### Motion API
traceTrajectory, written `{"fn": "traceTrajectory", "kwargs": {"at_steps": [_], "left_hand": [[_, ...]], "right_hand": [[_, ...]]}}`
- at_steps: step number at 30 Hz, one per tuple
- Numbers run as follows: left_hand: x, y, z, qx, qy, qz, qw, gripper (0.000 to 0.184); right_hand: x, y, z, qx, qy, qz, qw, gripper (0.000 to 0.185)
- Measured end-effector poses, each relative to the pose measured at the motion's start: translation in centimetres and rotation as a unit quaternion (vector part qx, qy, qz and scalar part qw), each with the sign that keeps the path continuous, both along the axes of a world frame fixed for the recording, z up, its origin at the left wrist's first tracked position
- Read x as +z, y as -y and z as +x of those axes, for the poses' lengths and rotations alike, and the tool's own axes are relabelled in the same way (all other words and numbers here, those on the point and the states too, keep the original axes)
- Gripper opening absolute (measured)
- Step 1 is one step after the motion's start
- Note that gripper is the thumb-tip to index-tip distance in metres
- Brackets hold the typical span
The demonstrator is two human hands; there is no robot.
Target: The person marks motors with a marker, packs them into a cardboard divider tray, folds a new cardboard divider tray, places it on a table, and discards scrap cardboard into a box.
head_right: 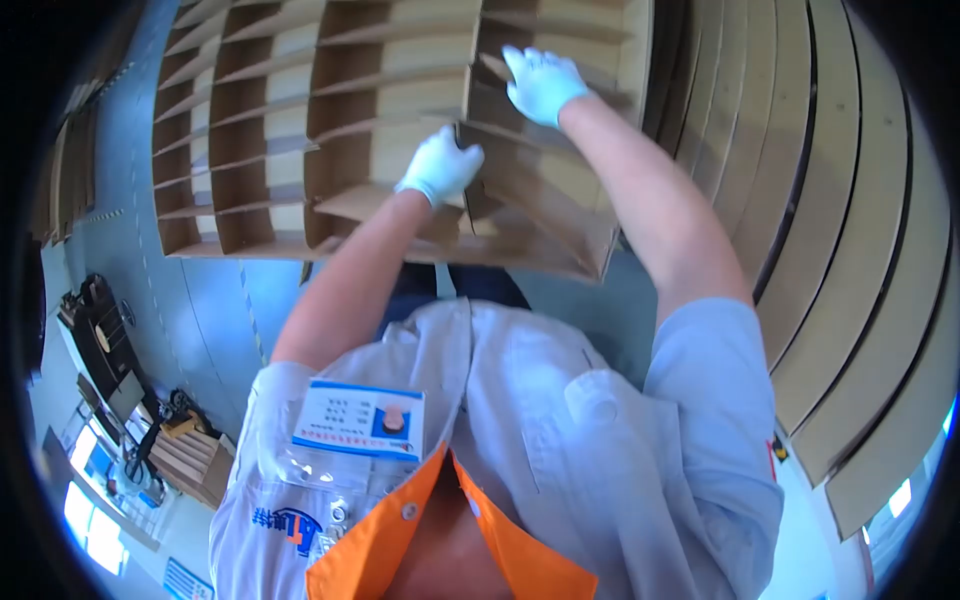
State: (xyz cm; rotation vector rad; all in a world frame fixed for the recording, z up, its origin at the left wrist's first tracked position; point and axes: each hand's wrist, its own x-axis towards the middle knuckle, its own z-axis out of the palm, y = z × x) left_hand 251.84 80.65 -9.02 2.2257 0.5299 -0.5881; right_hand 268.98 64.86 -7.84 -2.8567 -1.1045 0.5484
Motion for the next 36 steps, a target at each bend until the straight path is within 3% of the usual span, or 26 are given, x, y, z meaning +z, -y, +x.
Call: {"fn": "traceTrajectory", "kwargs": {"at_steps": [2,5,7,8,9,10,11,12,13,14,16,17,18,19,21,23,28,31,34,36], "left_hand": [[0.9,-1.2,-0.1,0.007,-0.021,-0.069,0.997,0.086],[2.8,-2.7,-2.3,-0.001,0.035,-0.08,0.996,0.092],[6.9,-4.0,-4.1,0.054,0.067,-0.196,0.977,0.081],[7.9,-4.6,-5.3,0.095,0.092,-0.233,0.964,0.062],[8.5,-5.4,-6.7,0.099,0.093,-0.23,0.964,0.062],[9.0,-6.3,-8.2,0.086,0.146,-0.199,0.965,0.06],[9.7,-7.2,-9.5,0.073,0.2,-0.167,0.963,0.059],[11.2,-8.0,-10.5,0.004,0.209,-0.122,0.97,0.06],[11.5,-8.5,-11.5,-0.109,0.207,-0.008,0.972,0.062],[11.2,-8.7,-12.0,-0.218,0.202,0.107,0.949,0.064],[9.6,-8.0,-12.6,-0.267,0.201,0.14,0.932,0.062],[8.3,-8.0,-12.2,-0.286,0.208,0.158,0.922,0.059],[7.2,-8.1,-11.6,-0.288,0.177,0.148,0.929,0.04],[6.3,-8.5,-10.9,-0.287,0.148,0.172,0.93,0.032],[6.4,-8.6,-8.7,-0.278,0.074,0.215,0.933,0.023],[5.8,-8.3,-7.6,-0.272,0.085,0.219,0.933,0.021],[2.8,-8.0,-7.6,-0.235,0.184,0.242,0.923,0.018],[3.9,-8.7,-8.7,-0.208,0.152,0.239,0.936,0.018],[4.1,-8.3,-8.8,-0.273,0.113,0.297,0.908,0.021],[3.5,-7.5,-8.1,-0.278,0.086,0.277,0.916,0.021]], "right_hand": [[1.1,0.4,-0.8,-0.009,0.007,0.0,1.0,0.069],[2.1,1.2,-0.7,-0.04,0.015,0.044,0.998,0.069],[2.6,2.4,-1.9,-0.054,0.023,0.074,0.996,0.068],[3.2,2.9,-2.7,-0.083,0.039,0.141,0.986,0.065],[3.8,3.4,-3.8,-0.111,0.053,0.208,0.97,0.061],[4.1,4.0,-5.2,-0.107,0.087,0.24,0.961,0.051],[5.0,4.5,-7.2,-0.111,0.028,0.253,0.961,0.046],[5.8,5.3,-9.3,-0.116,-0.033,0.262,0.957,0.042],[4.7,6.4,-11.5,-0.069,-0.038,0.283,0.956,0.038],[5.2,6.8,-13.4,-0.049,-0.11,0.213,0.969,0.044],[5.2,7.0,-16.9,-0.039,-0.147,0.072,0.986,0.072],[4.7,6.8,-17.6,-0.037,-0.17,0.023,0.985,0.072],[3.9,6.8,-18.3,-0.037,-0.191,-0.027,0.98,0.073],[2.8,6.8,-18.7,-0.039,-0.178,0.001,0.983,0.055],[2.3,7.0,-18.0,-0.055,-0.187,-0.013,0.981,0.048],[2.8,6.6,-18.6,-0.087,-0.146,0.022,0.985,0.036],[2.8,4.8,-17.6,-0.065,-0.13,-0.038,0.989,0.035],[2.1,4.3,-16.4,-0.068,-0.12,-0.052,0.989,0.035],[1.9,4.4,-17.2,-0.074,-0.13,-0.048,0.988,0.036],[2.0,3.5,-16.6,-0.055,-0.133,-0.036,0.989,0.036]]}}
